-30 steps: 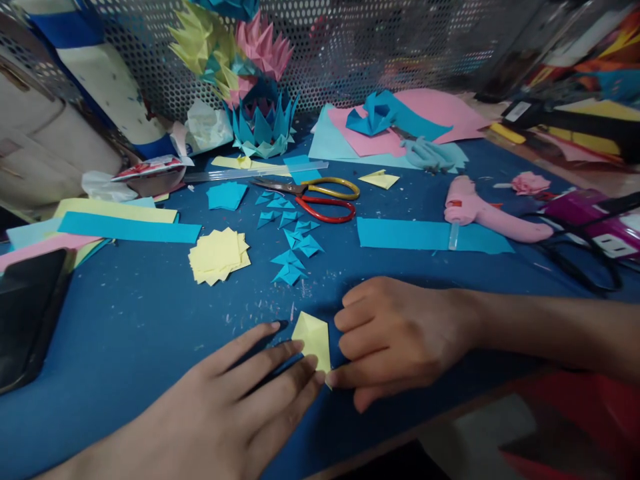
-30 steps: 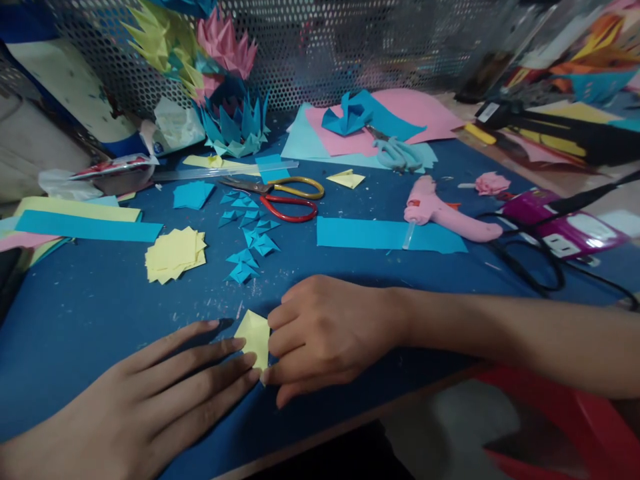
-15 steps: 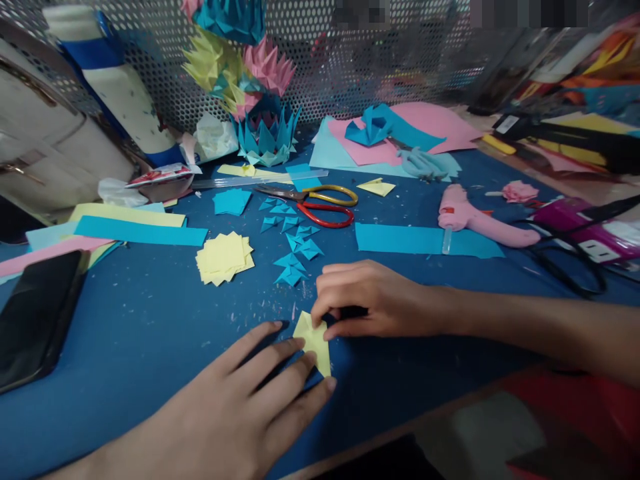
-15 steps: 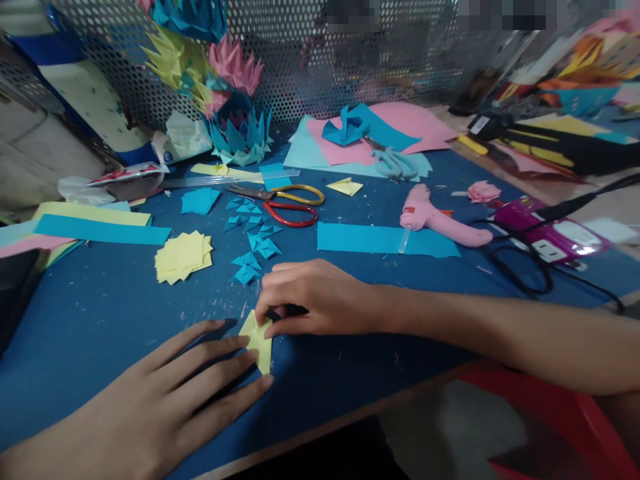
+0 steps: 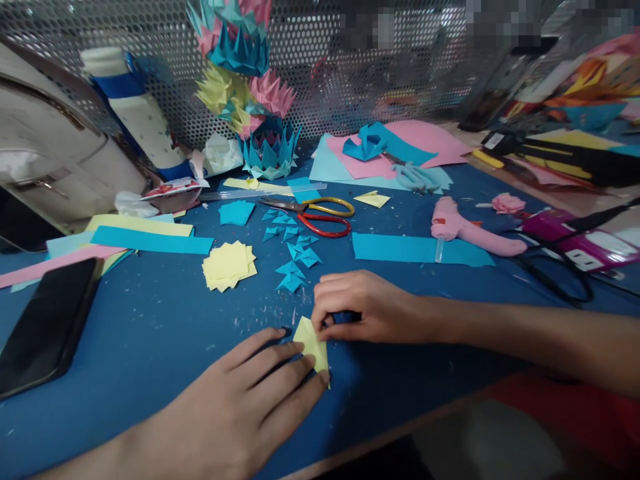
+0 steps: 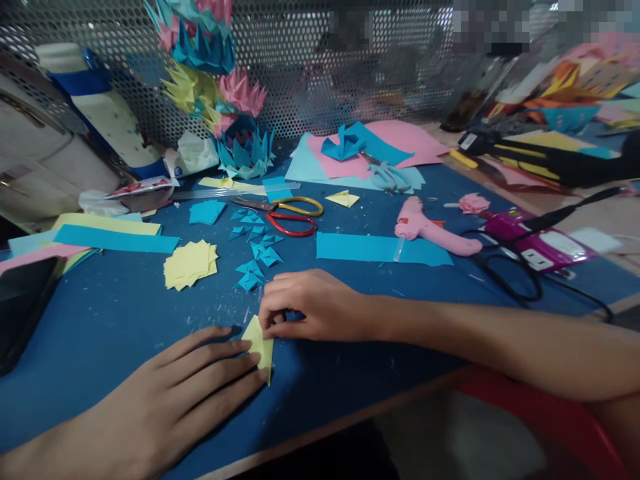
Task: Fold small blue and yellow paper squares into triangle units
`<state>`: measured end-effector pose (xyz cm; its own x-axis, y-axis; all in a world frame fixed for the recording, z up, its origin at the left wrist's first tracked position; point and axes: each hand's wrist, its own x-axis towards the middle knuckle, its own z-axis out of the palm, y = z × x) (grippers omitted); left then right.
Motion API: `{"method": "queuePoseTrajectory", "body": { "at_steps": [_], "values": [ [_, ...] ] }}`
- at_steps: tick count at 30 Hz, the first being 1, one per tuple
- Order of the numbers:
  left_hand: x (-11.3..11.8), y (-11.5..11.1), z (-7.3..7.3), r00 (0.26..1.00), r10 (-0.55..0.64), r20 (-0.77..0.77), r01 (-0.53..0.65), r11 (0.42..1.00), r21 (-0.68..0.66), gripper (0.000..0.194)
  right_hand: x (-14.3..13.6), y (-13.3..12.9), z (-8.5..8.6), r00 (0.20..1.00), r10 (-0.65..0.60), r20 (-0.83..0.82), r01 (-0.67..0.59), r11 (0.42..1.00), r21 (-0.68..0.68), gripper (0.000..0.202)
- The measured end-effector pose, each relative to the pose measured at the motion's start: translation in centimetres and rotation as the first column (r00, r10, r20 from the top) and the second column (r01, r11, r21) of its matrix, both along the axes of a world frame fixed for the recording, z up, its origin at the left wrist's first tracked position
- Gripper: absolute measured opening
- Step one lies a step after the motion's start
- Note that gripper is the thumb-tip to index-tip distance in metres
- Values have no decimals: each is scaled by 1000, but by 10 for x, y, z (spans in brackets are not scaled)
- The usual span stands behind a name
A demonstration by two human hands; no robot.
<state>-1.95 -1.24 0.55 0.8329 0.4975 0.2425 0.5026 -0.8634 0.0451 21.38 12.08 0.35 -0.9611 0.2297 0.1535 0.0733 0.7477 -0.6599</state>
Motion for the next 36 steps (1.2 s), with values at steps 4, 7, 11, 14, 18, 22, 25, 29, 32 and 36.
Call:
{"method": "queuePoseTrajectory", "body": {
  "at_steps": [4, 7, 11, 14, 18, 22, 25, 29, 32, 36],
  "values": [
    [3, -3, -1, 999, 34, -2, -34, 999, -2, 42, -2, -9, -1, 993, -111, 39, 110, 993, 44, 27],
    [6, -4, -2, 998, 61, 22, -62, 998, 12, 38, -3, -12, 0, 989, -146, 11, 145, 988, 53, 32],
    [7, -4, -1, 998, 64, -3, -63, 995, 76, 35, -4, -14, 0, 992, -123, -33, 124, 992, 30, 32],
    [7, -4, -1, 998, 55, -20, -52, 994, 100, 36, -5, -15, 0, 992, -119, -34, 120, 993, 9, 30],
    [7, -4, -1, 998, 65, -15, -64, 994, 85, 37, -5, -15, 0, 994, -100, -42, 100, 995, -17, 31],
    [7, -5, -2, 998, 66, 6, -66, 995, 71, 36, -5, -15, 0, 995, -78, -61, 77, 997, -13, 29],
    [7, -5, -2, 998, 55, 12, -56, 994, 91, 36, -5, -14, -1, 997, -59, -50, 62, 995, 74, 33],
    [6, -3, 1, 999, 43, 1, -43, 997, 70, 37, -6, -14, -3, 999, -46, 24, 40, 978, 205, 32],
    [6, -3, 3, 999, 41, -17, -40, 998, 58, 37, -6, -14, -4, 998, -31, 51, 19, 973, 230, 29],
    [7, -4, 3, 998, 55, -20, -54, 996, 72, 34, -6, -13, -3, 998, -25, 54, 13, 977, 211, 27]
  ]
}}
